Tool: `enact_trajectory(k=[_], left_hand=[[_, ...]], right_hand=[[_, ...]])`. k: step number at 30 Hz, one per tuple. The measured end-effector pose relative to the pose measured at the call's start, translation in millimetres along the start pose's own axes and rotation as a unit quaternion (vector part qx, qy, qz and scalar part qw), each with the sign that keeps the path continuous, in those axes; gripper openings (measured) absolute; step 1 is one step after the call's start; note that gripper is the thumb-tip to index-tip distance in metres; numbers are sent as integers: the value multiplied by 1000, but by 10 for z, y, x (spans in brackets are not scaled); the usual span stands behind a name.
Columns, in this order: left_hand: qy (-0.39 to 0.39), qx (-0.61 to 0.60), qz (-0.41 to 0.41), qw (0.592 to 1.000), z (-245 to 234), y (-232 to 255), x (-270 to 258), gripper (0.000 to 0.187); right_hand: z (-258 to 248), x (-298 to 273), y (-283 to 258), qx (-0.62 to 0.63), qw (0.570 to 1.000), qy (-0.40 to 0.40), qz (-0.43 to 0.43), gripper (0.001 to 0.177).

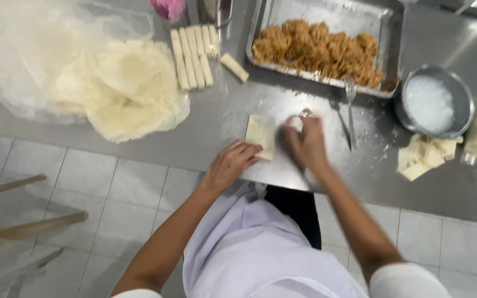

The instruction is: The person places filling onto spring roll wrappers, rolls them into cylinders, and packs the finished spring rolls into plastic containers.

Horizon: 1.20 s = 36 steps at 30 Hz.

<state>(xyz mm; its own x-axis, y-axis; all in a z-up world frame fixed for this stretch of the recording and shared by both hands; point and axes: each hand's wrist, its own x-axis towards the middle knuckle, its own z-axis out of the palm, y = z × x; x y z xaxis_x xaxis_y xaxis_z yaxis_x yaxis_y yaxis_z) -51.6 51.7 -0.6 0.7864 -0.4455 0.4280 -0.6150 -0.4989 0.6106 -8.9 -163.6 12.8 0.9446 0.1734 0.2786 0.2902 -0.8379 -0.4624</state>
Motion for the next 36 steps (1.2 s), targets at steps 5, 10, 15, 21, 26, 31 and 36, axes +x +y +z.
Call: enact_trajectory(k=[5, 10, 15, 21, 26, 31, 36], left_hand=[[-65, -95, -90, 989, -161, -26, 280, 15], [-91, -59, -25, 994, -124, -15, 248, 29], [-84, -79, -54, 992, -212, -26, 421, 13], [36, 118, 5, 992, -84, -193, 622, 17], [31, 45, -12, 998, -220, -154, 519, 21], [-89, -69, -74, 991, -333, -269, 622, 17], [-44, -27, -88, 995, -266, -398, 800, 16]], right_hand=[[84, -315, -327, 122, 989, -76, 22, 10], [5, -310, -403, 223, 974, -26, -25, 24], [-59, -171, -396, 198, 973, -20, -115, 12], [165, 152, -213, 84, 985, 32, -144, 7], [100, 94, -261, 137, 973, 22, -183, 14], [204, 129, -160, 170, 967, 17, -188, 8], [219, 398, -72, 165, 970, 27, -175, 3]])
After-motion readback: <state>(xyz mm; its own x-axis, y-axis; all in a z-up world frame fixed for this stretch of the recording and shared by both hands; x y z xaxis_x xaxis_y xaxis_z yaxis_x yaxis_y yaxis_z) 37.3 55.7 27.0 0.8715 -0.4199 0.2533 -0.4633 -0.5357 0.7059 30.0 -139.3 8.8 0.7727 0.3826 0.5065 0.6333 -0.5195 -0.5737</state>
